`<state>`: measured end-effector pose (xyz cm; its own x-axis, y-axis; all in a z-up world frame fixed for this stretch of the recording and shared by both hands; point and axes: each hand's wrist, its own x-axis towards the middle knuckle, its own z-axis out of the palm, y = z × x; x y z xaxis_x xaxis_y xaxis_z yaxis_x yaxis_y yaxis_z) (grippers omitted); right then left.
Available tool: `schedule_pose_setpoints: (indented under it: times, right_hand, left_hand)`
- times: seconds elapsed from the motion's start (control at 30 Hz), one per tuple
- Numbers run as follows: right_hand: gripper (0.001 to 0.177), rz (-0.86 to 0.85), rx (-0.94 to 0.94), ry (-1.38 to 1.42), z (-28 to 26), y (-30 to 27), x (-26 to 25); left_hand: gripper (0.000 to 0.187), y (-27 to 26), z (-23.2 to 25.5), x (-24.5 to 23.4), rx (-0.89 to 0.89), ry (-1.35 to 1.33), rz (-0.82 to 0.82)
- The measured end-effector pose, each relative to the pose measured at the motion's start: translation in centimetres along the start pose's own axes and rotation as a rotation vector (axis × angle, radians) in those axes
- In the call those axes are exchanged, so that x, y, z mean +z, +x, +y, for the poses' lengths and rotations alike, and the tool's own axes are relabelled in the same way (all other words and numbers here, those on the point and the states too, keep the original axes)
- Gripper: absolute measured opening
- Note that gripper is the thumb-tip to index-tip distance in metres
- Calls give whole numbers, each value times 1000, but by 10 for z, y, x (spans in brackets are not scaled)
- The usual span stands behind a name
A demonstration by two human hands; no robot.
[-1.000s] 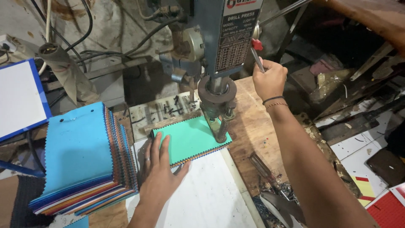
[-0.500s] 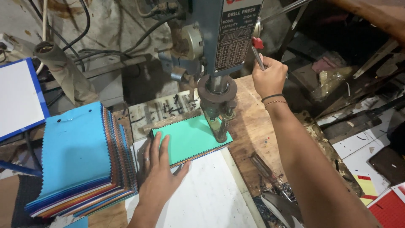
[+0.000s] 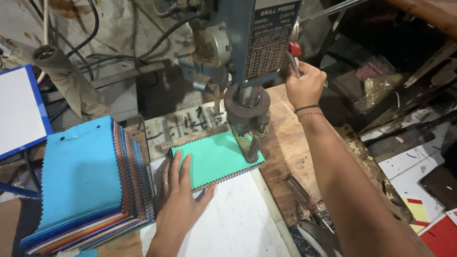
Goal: The person uses a drill press to punch holes into stacks of colored paper and cardboard. They then assemble the materials into notebooks, securing them with metal wire staples using pliers.
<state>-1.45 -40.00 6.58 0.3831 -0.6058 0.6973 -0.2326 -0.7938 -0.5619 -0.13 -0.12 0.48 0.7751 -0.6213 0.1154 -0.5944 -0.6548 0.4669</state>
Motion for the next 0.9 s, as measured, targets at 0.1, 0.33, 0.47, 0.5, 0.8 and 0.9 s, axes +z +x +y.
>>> schedule_pose_setpoints:
  times: [0.1, 0.33, 0.47, 0.5, 0.8, 0.9]
  right_hand:
    - [63, 17, -35, 18, 2, 1, 4]
    - [55, 22, -53, 77, 0, 3, 11]
    - [66, 25, 12, 126, 4, 6, 19]
    - [70, 43, -6, 107, 8, 7, 22]
    - [71, -49, 59, 25, -3, 8, 14]
    - [49, -28, -190, -158, 18, 9, 9]
  left_hand:
    - [91, 1, 4, -3, -31, 34, -27]
    - [89, -1, -2, 5, 40, 96, 95]
    - [89, 1, -2, 4, 80, 145, 137]
    - [89, 2, -1, 2, 45, 83, 73]
    - [88, -1, -3, 6, 139, 154, 217]
    - [90, -1, -5, 7, 97, 168, 188]
